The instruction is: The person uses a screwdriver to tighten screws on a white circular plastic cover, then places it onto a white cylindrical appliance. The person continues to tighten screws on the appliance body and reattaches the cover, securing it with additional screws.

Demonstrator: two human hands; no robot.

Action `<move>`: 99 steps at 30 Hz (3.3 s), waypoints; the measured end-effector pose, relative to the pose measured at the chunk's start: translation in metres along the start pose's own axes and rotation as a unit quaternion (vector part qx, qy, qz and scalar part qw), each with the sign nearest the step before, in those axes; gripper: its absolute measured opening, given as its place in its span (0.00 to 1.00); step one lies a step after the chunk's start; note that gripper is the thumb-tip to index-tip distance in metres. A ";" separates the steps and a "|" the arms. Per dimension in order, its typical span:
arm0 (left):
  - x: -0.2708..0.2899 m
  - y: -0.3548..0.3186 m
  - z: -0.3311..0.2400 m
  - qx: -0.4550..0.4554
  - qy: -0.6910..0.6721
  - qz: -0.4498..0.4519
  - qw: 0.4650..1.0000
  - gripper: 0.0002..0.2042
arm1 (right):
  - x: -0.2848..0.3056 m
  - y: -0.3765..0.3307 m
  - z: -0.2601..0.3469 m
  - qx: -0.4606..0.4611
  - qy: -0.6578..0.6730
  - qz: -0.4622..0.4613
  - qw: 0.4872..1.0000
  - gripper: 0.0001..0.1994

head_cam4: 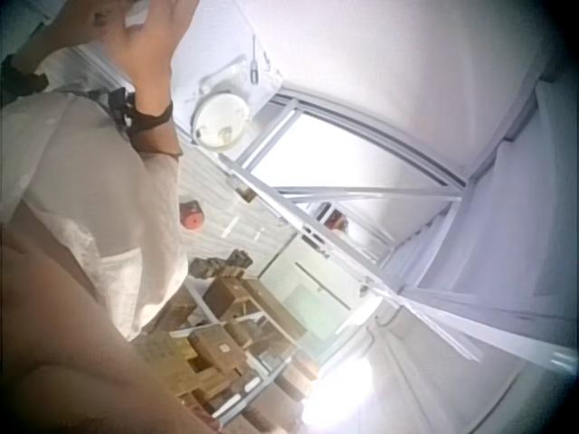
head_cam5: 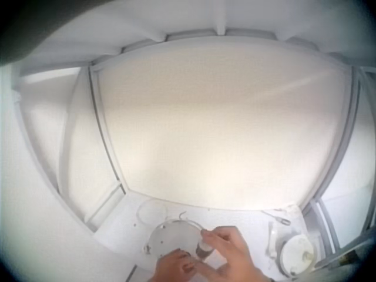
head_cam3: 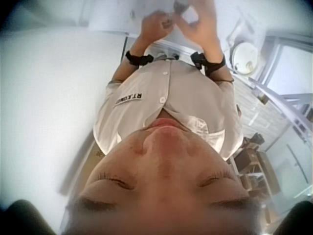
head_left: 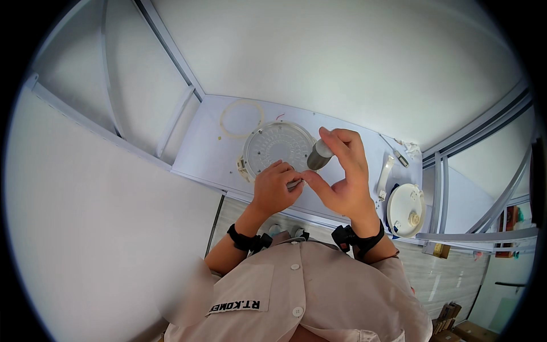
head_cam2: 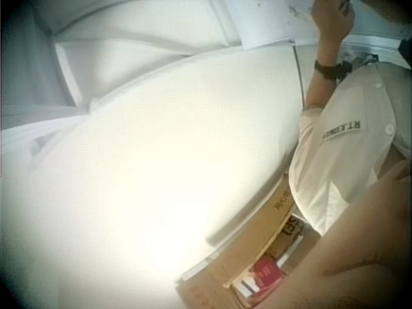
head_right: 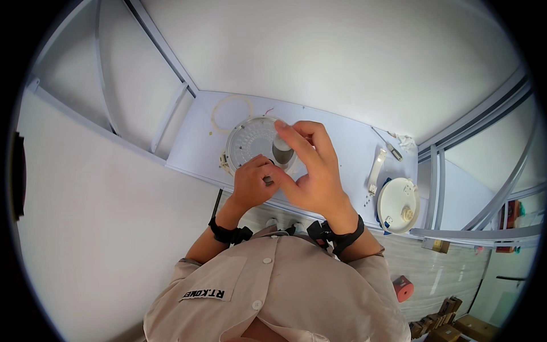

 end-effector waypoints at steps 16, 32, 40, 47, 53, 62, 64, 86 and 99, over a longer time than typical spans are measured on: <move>-0.002 0.000 0.001 0.020 -0.006 0.010 1.000 0.05 | -0.002 -0.006 -0.008 -0.065 0.020 0.034 0.997 0.36; -0.002 -0.001 0.002 0.007 -0.006 0.006 1.000 0.05 | -0.014 -0.011 -0.014 -0.096 0.086 -0.041 0.991 0.40; -0.002 -0.001 0.003 0.007 0.000 -0.003 1.000 0.05 | -0.005 -0.004 -0.009 -0.052 -0.004 0.019 0.998 0.43; -0.002 0.001 0.002 -0.002 -0.009 0.004 1.000 0.05 | -0.014 -0.012 -0.018 -0.065 0.077 -0.021 0.995 0.43; -0.002 0.000 0.003 -0.002 -0.003 0.000 1.000 0.05 | -0.012 -0.007 -0.013 -0.095 0.053 -0.004 0.994 0.44; -0.001 0.001 0.001 -0.002 -0.009 0.001 1.000 0.05 | -0.016 -0.011 -0.018 -0.079 0.049 -0.024 0.995 0.43; -0.001 0.001 0.001 -0.005 -0.007 -0.002 1.000 0.05 | -0.015 -0.011 -0.017 -0.087 0.054 -0.017 0.995 0.43; 0.000 0.000 0.002 0.033 -0.043 0.017 0.998 0.20 | -0.015 -0.012 -0.024 -0.082 0.058 -0.043 0.994 0.41; -0.002 0.003 0.002 0.013 -0.018 -0.005 1.000 0.04 | -0.019 -0.019 -0.031 -0.108 0.071 -0.054 0.990 0.41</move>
Point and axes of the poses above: each hand's wrist, its own y-axis towards the middle knuckle, its own x-axis out of the back of the hand, z = x × y, the point moved 2 cm from there along y, towards the middle knuckle, and after that the axes turned 14 degrees about z, right-handed, at the moved point
